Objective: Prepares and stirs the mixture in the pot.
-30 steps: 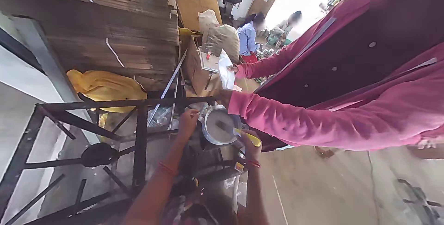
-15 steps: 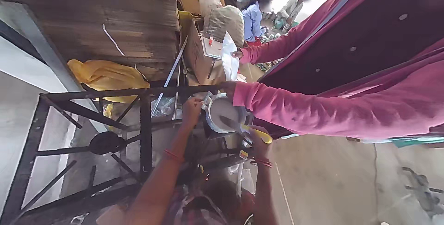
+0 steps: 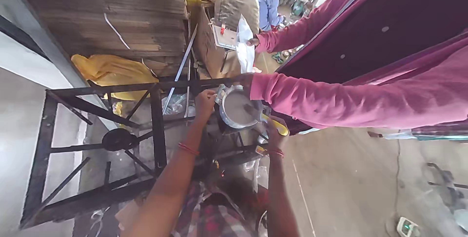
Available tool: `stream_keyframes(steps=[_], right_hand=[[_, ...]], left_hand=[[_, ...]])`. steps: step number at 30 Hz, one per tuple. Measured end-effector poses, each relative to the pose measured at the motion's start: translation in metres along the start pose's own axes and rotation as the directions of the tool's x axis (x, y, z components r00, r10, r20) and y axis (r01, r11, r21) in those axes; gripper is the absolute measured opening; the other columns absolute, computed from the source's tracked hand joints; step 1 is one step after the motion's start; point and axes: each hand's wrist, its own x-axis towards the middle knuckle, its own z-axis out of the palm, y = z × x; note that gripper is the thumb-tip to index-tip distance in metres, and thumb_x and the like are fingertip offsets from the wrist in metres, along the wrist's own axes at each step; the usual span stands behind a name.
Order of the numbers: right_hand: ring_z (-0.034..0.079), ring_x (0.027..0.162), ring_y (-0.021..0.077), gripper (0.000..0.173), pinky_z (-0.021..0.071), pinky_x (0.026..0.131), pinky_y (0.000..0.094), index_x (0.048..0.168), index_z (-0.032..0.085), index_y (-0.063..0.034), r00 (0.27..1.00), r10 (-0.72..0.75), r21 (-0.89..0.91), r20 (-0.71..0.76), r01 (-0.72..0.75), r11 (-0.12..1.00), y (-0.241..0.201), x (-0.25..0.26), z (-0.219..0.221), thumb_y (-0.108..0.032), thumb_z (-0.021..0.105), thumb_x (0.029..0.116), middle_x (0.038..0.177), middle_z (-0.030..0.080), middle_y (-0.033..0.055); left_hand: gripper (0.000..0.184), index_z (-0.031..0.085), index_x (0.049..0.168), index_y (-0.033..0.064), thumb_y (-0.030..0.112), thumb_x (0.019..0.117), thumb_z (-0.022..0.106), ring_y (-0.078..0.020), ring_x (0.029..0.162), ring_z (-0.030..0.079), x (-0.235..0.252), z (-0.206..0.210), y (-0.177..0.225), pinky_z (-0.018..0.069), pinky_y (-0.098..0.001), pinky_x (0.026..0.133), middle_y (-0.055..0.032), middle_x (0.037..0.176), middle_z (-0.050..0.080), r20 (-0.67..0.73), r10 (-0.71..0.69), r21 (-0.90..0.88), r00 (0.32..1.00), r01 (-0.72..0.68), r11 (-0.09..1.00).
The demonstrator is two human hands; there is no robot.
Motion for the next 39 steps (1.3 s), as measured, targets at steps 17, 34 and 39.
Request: stream_keyframes(steps=[17, 34, 39], right_hand=[[0.074, 0.077, 0.0187, 0.016, 0.0653, 0.071, 0.0338, 0.105, 0.067, 0.0092, 0.977, 0.016, 0.08, 0.211, -0.033, 0.996, -0.009, -0.001, -0.002, 0.002, 0.065, 0.0914, 0.093, 0.074, 0.0132], [0.073, 0.074, 0.0198, 0.016, 0.0643, 0.069, 0.0334, 0.109, 0.066, 0.0117, 0.997, 0.073, 0.082, 0.024, -0.074, 0.994, -0.011, 0.01, 0.008, 0.004, 0.062, 0.0957, 0.093, 0.073, 0.017], [0.073, 0.078, 0.0189, 0.015, 0.0643, 0.072, 0.0329, 0.106, 0.066, 0.0102, 0.977, 0.086, 0.085, 0.197, -0.104, 0.991, -0.018, -0.008, 0.004, 0.005, 0.063, 0.093, 0.094, 0.073, 0.0143]], left_hand=[[0.03, 0.065, 0.129, -0.0015, 0.016, 0.1051, 0.057, -0.039, 0.113, 0.065, -0.012, -0.001, 0.012, 0.0506, -0.0556, 0.1, -0.0258, 0.126, 0.065, -0.003, -0.005, 0.0, 1.0, 0.005, 1.0], [0.031, 0.065, 0.129, -0.0018, 0.016, 0.1053, 0.055, -0.0363, 0.119, 0.063, -0.008, -0.002, 0.006, 0.0475, -0.0514, 0.105, -0.0238, 0.128, 0.065, 0.008, 0.036, 0.013, 0.999, -0.036, 0.999], [0.03, 0.067, 0.127, -0.0016, 0.015, 0.1039, 0.057, -0.0357, 0.117, 0.063, -0.006, -0.005, 0.007, 0.0484, -0.0506, 0.104, -0.0243, 0.129, 0.064, 0.02, 0.035, 0.013, 0.999, -0.035, 0.999]])
